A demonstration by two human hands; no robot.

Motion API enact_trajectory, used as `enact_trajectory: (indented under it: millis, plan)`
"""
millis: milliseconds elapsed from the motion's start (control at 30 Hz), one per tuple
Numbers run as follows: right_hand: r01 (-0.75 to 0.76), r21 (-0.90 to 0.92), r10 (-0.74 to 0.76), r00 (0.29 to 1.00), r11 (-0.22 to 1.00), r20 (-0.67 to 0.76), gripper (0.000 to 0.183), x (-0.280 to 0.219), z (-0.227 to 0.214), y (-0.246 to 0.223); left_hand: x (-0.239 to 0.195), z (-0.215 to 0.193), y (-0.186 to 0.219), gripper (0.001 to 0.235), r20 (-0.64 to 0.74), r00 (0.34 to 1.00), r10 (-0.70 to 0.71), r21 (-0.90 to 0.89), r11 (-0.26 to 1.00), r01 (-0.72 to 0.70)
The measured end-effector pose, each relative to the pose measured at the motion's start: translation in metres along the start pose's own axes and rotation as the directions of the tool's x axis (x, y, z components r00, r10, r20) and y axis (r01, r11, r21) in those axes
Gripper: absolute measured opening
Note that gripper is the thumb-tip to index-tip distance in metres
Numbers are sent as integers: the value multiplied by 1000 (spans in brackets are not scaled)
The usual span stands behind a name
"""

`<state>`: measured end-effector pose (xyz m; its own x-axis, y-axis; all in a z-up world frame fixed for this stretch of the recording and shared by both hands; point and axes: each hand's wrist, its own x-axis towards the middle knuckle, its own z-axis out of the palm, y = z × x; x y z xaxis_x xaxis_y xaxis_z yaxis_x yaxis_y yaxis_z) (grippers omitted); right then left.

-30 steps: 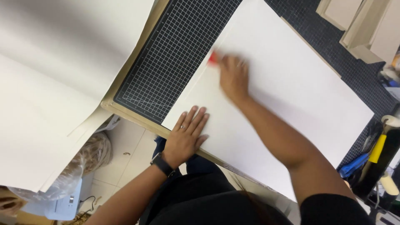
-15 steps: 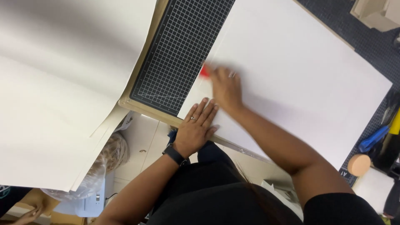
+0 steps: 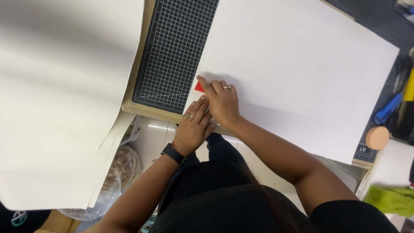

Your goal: Applying glue to a cardboard panel using a roller and then adhering a white paper sheet, smoothing it out with a hand tool.

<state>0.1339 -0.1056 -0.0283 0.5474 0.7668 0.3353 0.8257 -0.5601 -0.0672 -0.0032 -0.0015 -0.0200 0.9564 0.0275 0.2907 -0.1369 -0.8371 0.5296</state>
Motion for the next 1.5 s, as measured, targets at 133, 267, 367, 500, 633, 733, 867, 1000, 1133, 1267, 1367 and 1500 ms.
enact_trajectory:
  millis: [133, 267, 367, 500, 633, 733, 867, 1000, 1133, 1267, 1367, 1500]
  plan:
    - [-15, -16, 16, 1000, 1000, 19, 73, -1, 3, 14, -5, 4, -3, 54, 41, 999, 13, 29, 999, -14]
    - [-144, 161, 146, 989, 976, 5, 55, 11, -27, 23, -2, 1, -5, 60, 53, 998, 25, 44, 999, -28]
    - [-125, 45, 126, 992, 991, -21, 50, -10, -24, 35, 0, -2, -3, 61, 69, 997, 18, 39, 999, -20]
    - [-116, -238, 111, 993, 964, -34, 34, 9, 18, 118, 1, -2, -3, 61, 86, 996, -1, 48, 999, -3]
    - [-228, -324, 198, 972, 918, -124, 49, 93, 42, 217, 4, -4, -2, 59, 88, 996, -10, 43, 999, 6]
    - [-441, -286, 457, 889, 851, -11, 46, 95, 57, 237, 5, -10, 1, 58, 113, 994, -11, 28, 1000, 8]
    - [-350, -189, 373, 922, 918, 106, 56, 15, -5, 142, 12, -16, -2, 58, 110, 992, 54, -42, 998, -50]
    - [-165, -113, 182, 971, 980, 158, 51, -25, -53, 81, 10, -18, -2, 57, 119, 992, 51, -6, 999, -50]
    - [-228, -452, 268, 963, 862, 25, 64, 27, 14, 183, 7, -17, 0, 57, 133, 989, 58, -46, 998, -53]
    - [-448, -232, 474, 878, 863, 66, 68, 40, 2, 179, 11, -16, -3, 57, 109, 991, 75, -39, 997, -71]
    - [-325, -167, 344, 934, 931, 100, 56, -27, -23, 107, 6, -8, -5, 59, 122, 992, 42, 7, 999, -43]
    - [-185, -161, 200, 976, 970, 87, 46, -41, -28, 103, 4, -6, -5, 61, 144, 989, 17, 27, 999, -21]
